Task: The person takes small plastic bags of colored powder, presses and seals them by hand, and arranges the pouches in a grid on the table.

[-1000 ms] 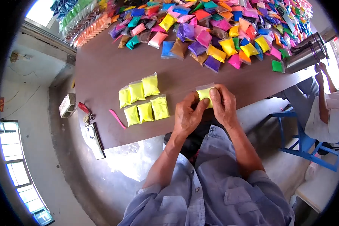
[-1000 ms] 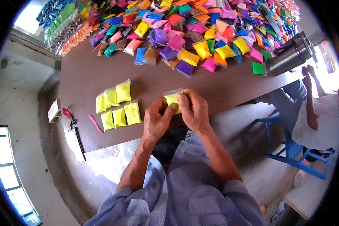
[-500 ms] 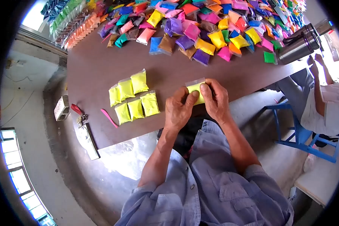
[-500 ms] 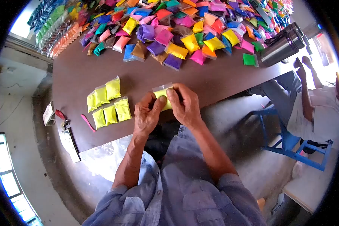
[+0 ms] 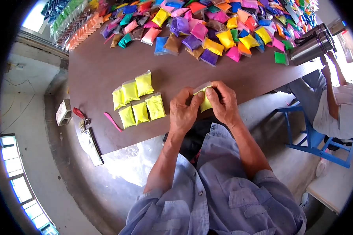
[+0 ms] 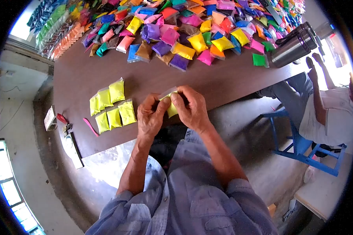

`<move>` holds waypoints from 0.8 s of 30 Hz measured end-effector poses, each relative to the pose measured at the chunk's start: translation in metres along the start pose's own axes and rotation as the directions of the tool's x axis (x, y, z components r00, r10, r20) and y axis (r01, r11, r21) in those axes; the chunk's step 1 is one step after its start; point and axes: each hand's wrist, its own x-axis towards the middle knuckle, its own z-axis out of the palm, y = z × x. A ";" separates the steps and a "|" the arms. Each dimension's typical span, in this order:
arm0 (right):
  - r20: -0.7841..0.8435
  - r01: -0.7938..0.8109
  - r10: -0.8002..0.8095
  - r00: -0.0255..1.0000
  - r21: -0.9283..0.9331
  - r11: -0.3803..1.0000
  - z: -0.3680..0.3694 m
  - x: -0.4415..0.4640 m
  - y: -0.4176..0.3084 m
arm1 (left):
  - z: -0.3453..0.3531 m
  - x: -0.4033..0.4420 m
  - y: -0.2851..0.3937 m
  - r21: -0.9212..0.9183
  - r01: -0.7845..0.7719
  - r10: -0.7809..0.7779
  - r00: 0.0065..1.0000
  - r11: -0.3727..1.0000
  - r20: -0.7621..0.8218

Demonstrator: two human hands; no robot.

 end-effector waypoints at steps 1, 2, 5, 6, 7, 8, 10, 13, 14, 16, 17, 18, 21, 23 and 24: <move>-0.020 0.015 -0.015 1.000 0.003 1.000 0.001 -0.001 0.001 | 0.000 -0.001 0.000 0.025 0.008 -0.009 1.000 1.000 0.011; -0.017 0.008 -0.008 1.000 0.003 1.000 0.001 -0.001 0.001 | 0.000 -0.002 0.000 0.024 0.016 -0.016 1.000 1.000 0.012; -0.097 0.082 -0.085 0.992 -0.028 0.996 0.001 0.000 0.003 | 0.001 0.000 0.012 0.011 0.149 -0.150 0.988 0.989 0.035; -0.075 0.036 -0.037 0.996 -0.020 0.999 0.000 -0.001 -0.003 | 0.001 0.000 0.011 -0.015 0.144 -0.143 0.989 0.990 0.030; -0.082 0.041 -0.042 0.996 -0.014 0.999 0.001 -0.001 -0.002 | 0.002 0.001 0.008 -0.042 0.134 -0.133 0.991 0.990 0.024; -0.089 0.051 -0.051 0.995 -0.010 0.999 0.003 -0.001 -0.001 | 0.002 0.002 0.005 -0.040 0.145 -0.144 0.989 0.989 0.027; -0.074 0.045 -0.046 0.996 -0.019 0.999 0.002 0.000 -0.003 | 0.003 0.001 0.001 -0.104 0.061 -0.062 0.998 0.993 -0.005; -0.037 0.028 -0.029 0.999 -0.013 1.000 0.002 0.000 -0.002 | 0.002 -0.001 0.000 -0.056 0.079 -0.080 0.997 0.995 -0.017; -0.016 0.010 -0.010 1.000 0.000 1.000 0.002 0.000 -0.001 | 0.002 -0.001 -0.001 -0.016 0.064 -0.065 0.997 0.998 -0.029; -0.030 0.006 -0.006 1.000 0.004 1.000 0.002 -0.001 0.001 | 0.002 0.000 0.001 -0.011 0.074 -0.074 0.997 0.997 -0.016; -0.046 0.013 -0.012 0.999 0.004 1.000 0.002 -0.001 0.002 | 0.002 0.000 0.003 -0.009 0.074 -0.074 0.997 0.997 -0.005; -0.043 0.010 -0.010 0.999 0.007 1.000 0.003 -0.002 0.003 | 0.002 0.000 0.005 -0.006 0.077 -0.077 0.997 0.997 -0.007; -0.098 0.013 -0.013 0.995 0.000 1.000 0.003 -0.003 0.003 | 0.004 0.000 0.009 -0.104 0.090 -0.089 0.996 0.990 0.016; -0.086 0.022 -0.025 0.996 -0.039 0.999 0.003 -0.004 0.005 | 0.007 -0.001 0.006 -0.200 0.052 -0.056 0.998 0.978 -0.015; -0.072 0.033 -0.039 0.997 -0.077 0.996 0.003 -0.002 0.005 | 0.011 -0.002 -0.001 -0.192 0.044 -0.049 0.999 0.980 -0.023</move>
